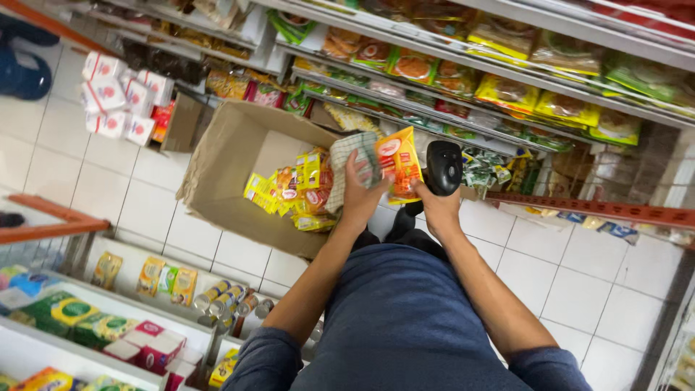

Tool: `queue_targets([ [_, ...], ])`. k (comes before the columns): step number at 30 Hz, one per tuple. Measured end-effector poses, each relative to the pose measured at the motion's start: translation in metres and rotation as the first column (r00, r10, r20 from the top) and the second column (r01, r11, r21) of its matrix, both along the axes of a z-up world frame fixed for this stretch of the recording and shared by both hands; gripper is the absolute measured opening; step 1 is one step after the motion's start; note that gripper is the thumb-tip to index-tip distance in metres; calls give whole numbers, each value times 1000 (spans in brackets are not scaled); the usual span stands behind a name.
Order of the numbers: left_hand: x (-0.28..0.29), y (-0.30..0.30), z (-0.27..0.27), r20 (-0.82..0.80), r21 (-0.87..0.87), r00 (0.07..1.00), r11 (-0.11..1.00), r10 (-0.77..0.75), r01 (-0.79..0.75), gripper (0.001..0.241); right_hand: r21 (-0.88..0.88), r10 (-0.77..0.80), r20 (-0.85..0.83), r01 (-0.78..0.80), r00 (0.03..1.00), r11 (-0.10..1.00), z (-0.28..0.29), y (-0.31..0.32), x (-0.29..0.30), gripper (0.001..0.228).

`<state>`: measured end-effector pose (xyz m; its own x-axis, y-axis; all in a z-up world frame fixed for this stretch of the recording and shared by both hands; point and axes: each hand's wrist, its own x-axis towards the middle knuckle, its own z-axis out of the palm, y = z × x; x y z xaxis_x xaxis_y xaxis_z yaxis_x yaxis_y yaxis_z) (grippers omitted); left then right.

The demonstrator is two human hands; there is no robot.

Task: The person picks up yellow seasoning packets from a cardboard box, scans them with a handheld barcode scanner, and places them onto a store shelf.

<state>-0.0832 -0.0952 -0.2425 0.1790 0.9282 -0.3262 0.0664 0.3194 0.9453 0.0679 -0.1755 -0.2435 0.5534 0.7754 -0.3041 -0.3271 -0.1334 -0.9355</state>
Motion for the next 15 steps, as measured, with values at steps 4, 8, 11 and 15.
queue_targets([
  [4, 23, -11, -4, 338, -351, 930, 896, -148, 270, 59, -136, 113, 366, -68, 924, 988, 20, -10, 6, 24],
  [8, 33, -20, -26, 623, -438, 781, 809, -40, 391, 46, -16, 134, 260, -134, 956, 991, 38, -17, 7, 28],
  [11, 36, -19, -38, 680, -432, 732, 823, 28, 369, 39, -32, 101, 81, -99, 992, 995, 51, -27, 15, 25],
  [15, 33, -9, -33, 722, -424, 688, 833, 72, 357, 37, -197, 152, 27, -144, 988, 970, 65, -45, 19, 18],
])
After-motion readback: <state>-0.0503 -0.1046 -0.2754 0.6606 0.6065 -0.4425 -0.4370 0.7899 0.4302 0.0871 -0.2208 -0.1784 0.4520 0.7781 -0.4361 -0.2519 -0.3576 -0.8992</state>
